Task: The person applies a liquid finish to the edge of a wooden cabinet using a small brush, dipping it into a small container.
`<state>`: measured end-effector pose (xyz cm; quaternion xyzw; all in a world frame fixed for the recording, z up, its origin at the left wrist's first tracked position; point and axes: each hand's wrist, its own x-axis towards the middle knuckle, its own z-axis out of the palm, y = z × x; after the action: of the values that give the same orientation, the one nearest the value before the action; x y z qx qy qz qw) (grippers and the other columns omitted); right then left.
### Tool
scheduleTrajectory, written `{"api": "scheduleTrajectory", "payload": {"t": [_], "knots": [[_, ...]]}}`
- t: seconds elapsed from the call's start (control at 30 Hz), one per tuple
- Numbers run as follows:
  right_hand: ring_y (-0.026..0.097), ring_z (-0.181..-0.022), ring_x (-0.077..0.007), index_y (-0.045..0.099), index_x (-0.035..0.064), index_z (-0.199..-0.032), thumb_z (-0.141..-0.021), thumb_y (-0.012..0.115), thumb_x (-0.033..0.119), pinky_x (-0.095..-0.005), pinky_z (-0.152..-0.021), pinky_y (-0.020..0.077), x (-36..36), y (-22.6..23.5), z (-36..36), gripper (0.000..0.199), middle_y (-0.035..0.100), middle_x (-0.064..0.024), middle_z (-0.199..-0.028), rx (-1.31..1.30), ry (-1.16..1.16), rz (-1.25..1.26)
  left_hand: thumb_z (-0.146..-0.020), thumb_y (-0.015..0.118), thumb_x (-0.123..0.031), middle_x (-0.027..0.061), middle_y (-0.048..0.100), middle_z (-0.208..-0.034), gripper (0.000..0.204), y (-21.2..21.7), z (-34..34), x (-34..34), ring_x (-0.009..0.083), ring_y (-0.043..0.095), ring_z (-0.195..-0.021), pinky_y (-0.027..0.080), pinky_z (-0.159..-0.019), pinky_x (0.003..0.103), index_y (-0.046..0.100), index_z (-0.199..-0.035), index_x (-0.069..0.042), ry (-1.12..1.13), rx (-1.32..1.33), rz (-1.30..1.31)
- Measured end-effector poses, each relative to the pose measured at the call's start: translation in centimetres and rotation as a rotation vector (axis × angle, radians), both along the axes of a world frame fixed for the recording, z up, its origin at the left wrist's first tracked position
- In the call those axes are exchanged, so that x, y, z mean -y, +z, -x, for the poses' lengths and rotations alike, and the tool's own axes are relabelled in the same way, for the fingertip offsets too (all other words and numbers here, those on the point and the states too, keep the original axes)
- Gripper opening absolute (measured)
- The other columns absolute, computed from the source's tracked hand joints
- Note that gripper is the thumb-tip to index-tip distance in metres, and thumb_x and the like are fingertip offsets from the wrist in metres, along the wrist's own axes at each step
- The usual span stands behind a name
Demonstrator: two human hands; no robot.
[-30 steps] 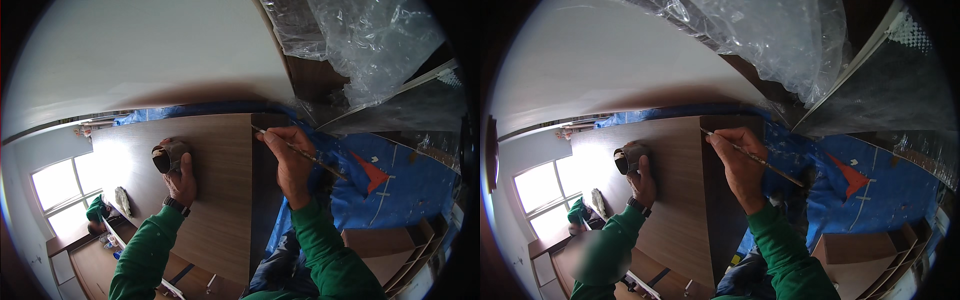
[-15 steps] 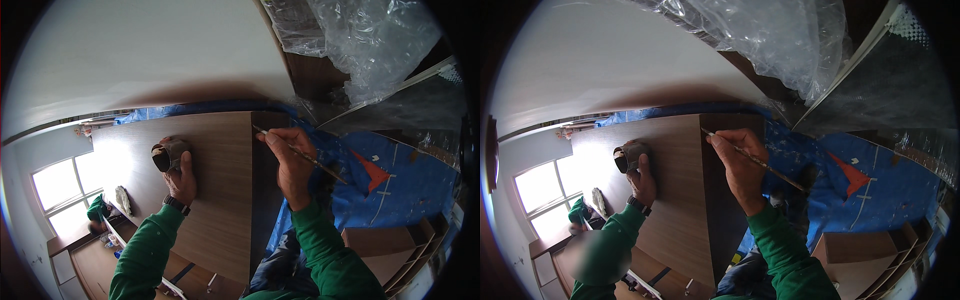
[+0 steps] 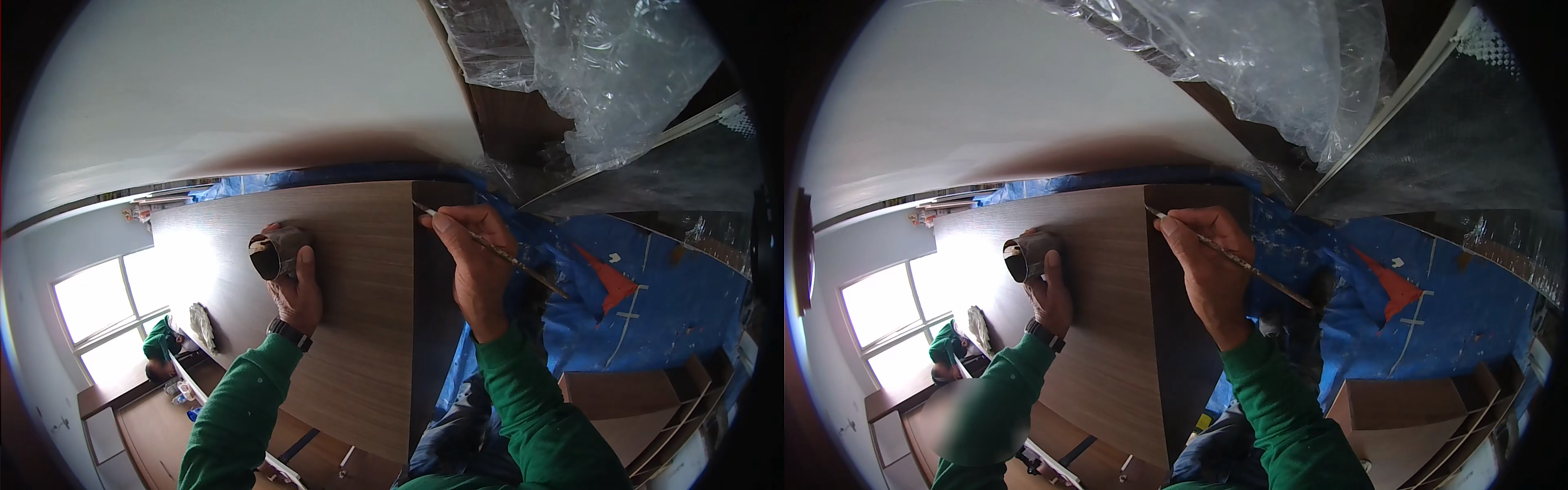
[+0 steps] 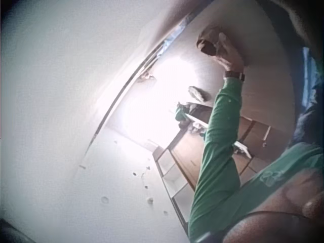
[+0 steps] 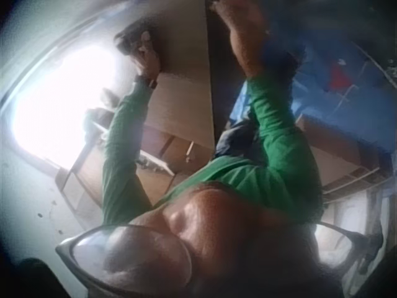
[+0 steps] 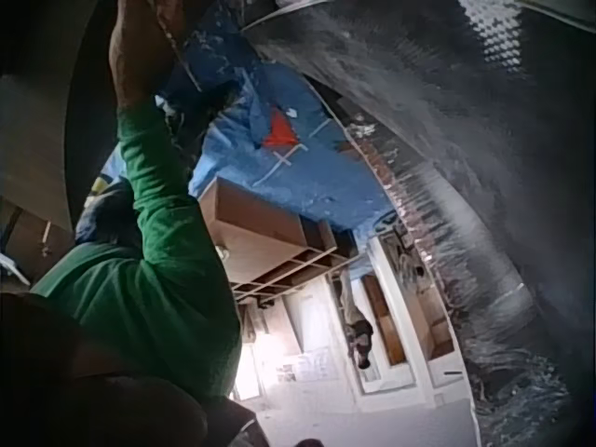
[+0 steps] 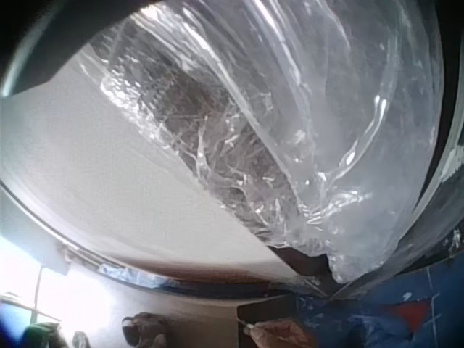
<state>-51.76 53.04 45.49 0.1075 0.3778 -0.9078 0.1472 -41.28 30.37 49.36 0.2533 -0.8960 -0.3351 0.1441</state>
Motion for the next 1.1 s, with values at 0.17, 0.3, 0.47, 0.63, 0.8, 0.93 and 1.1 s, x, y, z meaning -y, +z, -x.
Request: {"api": "scheduleTrajectory", "payload": {"t": [0.17, 0.3, 0.47, 0.63, 0.8, 0.93, 1.1], "knots": [[0.071, -0.096, -0.0185, 0.065, -0.0050, -0.101, -0.092, 0.068, -0.003, -0.0262, -0.087, 0.0574, -0.1, -0.2, -0.3, 0.010, 0.072, -0.0164, -0.100, 0.025, 0.013, -0.006, -0.102, 0.058, -0.023, 0.0138, 0.056, -0.132, 0.049, 0.1, 0.0, -0.2, 0.0233, 0.053, -0.122, 0.040, -0.107, 0.038, 0.043, -0.143, 0.000, 0.003, 0.013, -0.019], [0.071, -0.096, -0.0186, 0.065, -0.0052, -0.101, -0.092, 0.067, -0.004, -0.0263, -0.087, 0.0577, -0.2, -0.1, -0.4, 0.010, 0.072, -0.0167, -0.100, 0.040, 0.018, -0.001, -0.102, 0.057, -0.023, 0.0137, 0.055, -0.133, 0.049, 0.0, -0.1, 0.1, 0.0232, 0.053, -0.122, 0.040, -0.107, 0.038, 0.043, -0.143, 0.000, -0.005, 0.008, 0.002], [0.071, -0.095, -0.0185, 0.065, -0.0054, -0.101, -0.092, 0.068, -0.004, -0.0263, -0.086, 0.0579, -0.4, 0.0, -0.8, 0.010, 0.072, -0.0168, -0.099, 0.024, 0.027, -0.012, -0.102, 0.058, -0.024, 0.0133, 0.055, -0.133, 0.051, -0.6, -0.5, 0.5, 0.0222, 0.053, -0.122, 0.040, -0.106, 0.037, 0.043, -0.144, 0.000, 0.015, 0.004, 0.019], [0.071, -0.094, -0.0181, 0.065, -0.0052, -0.101, -0.092, 0.068, -0.003, -0.0256, -0.084, 0.0582, -0.6, 0.0, -1.1, 0.010, 0.072, -0.0161, -0.099, 0.026, 0.036, -0.027, -0.102, 0.059, -0.024, 0.0127, 0.056, -0.133, 0.052, -0.6, -0.4, 0.5, 0.0210, 0.053, -0.121, 0.040, -0.106, 0.036, 0.043, -0.145, 0.000, 0.010, 0.004, 0.000], [0.072, -0.092, -0.0176, 0.065, -0.0043, -0.101, -0.092, 0.068, -0.003, -0.0246, -0.081, 0.0584, -0.9, 0.1, -1.5, 0.009, 0.072, -0.0158, -0.098, 0.028, 0.058, -0.052, -0.102, 0.059, -0.024, 0.0126, 0.057, -0.131, 0.052, -0.5, -0.2, 0.1, 0.0208, 0.054, -0.120, 0.040, -0.106, 0.036, 0.043, -0.144, 0.001, 0.022, -0.015, 0.009], [0.072, -0.092, -0.0177, 0.065, -0.0042, -0.101, -0.093, 0.068, -0.002, -0.0251, -0.082, 0.0582, -0.9, -0.2, -1.7, 0.009, 0.073, -0.0162, -0.098, 0.000, 0.049, -0.034, -0.102, 0.060, -0.024, 0.0123, 0.058, -0.130, 0.050, -0.7, -0.4, 0.4, 0.0206, 0.055, -0.119, 0.041, -0.105, 0.036, 0.045, -0.143, 0.001, 0.024, 0.000, 0.022], [0.071, -0.094, -0.0180, 0.064, -0.0044, -0.101, -0.093, 0.068, 0.000, -0.0259, -0.084, 0.0578, -0.8, 0.1, -1.3, 0.010, 0.073, -0.0167, -0.098, -0.010, 0.026, -0.043, -0.102, 0.060, -0.024, 0.0118, 0.059, -0.128, 0.049, -0.4, -0.2, 0.1, 0.0200, 0.055, -0.118, 0.041, -0.104, 0.036, 0.045, -0.143, 0.000, 0.007, -0.027, -0.026]]}}
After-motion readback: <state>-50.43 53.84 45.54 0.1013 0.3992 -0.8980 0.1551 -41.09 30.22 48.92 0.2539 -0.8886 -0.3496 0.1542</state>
